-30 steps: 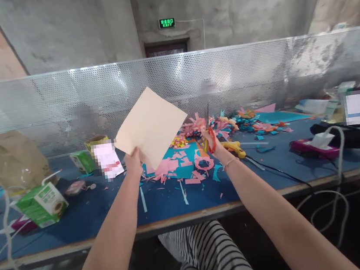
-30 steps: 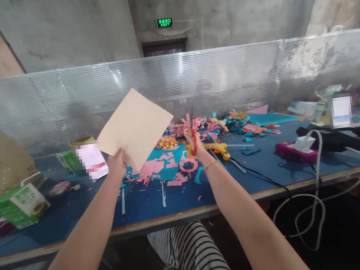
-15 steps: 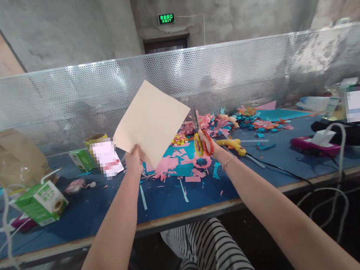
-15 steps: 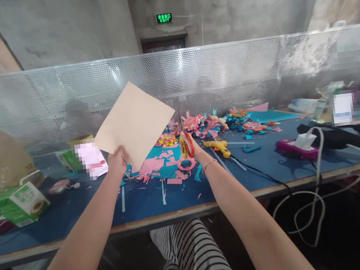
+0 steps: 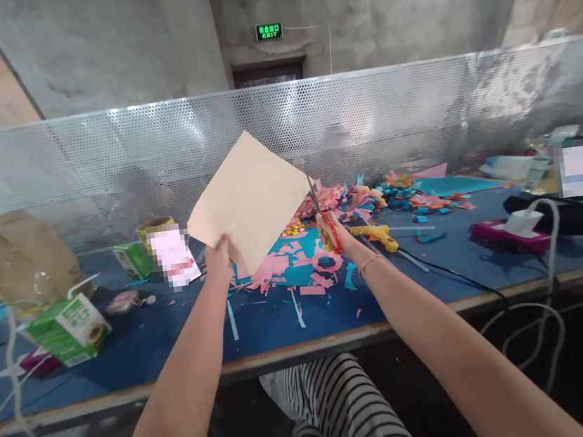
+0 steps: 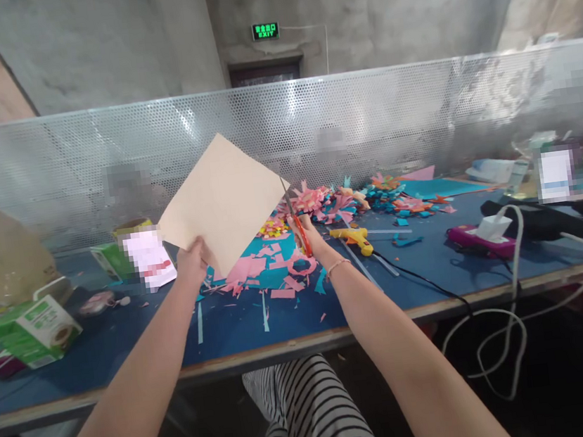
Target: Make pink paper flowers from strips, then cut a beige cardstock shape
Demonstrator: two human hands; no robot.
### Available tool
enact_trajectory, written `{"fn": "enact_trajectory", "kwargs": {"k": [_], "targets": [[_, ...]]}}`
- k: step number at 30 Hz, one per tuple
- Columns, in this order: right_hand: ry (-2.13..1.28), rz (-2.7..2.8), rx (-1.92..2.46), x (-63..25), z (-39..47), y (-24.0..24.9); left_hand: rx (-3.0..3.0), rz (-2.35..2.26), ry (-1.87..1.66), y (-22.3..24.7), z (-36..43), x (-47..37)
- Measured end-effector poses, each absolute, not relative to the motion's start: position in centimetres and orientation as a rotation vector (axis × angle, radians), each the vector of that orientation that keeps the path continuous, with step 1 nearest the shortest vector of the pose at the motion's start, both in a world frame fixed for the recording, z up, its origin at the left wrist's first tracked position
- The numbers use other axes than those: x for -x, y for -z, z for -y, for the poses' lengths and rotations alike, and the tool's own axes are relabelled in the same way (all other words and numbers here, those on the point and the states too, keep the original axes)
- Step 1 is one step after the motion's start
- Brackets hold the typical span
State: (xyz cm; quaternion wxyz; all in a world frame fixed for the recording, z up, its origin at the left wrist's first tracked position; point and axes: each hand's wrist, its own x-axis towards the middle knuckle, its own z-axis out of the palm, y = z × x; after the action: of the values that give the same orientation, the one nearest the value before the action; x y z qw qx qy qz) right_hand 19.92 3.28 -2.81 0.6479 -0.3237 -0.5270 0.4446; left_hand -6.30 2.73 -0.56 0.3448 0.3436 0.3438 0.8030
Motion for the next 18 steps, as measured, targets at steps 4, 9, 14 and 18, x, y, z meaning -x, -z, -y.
{"fn": "enact_trajectory", "kwargs": {"k": [4, 9, 14, 18], "targets": [[-0.985, 1.261, 0.764, -19.91, -3.15, 2.63, -0.897, -0.838, -2.034, 0.99, -3.08, 6.24], [-0.923, 1.284, 0.781, -19.82, -3.31, 2.67, -0.870, -0.845, -1.976, 1.31, -3.26, 5.90], [-0.871, 1.278, 0.808, -19.79, -3.40, 2.55, -0.865, -0.830, -1.940, 1.12, -2.90, 5.59], [-0.815, 1.271, 0.881, -19.66, -2.92, 2.29, -0.876, -0.830, -1.942, 0.93, -2.60, 5.48]]}}
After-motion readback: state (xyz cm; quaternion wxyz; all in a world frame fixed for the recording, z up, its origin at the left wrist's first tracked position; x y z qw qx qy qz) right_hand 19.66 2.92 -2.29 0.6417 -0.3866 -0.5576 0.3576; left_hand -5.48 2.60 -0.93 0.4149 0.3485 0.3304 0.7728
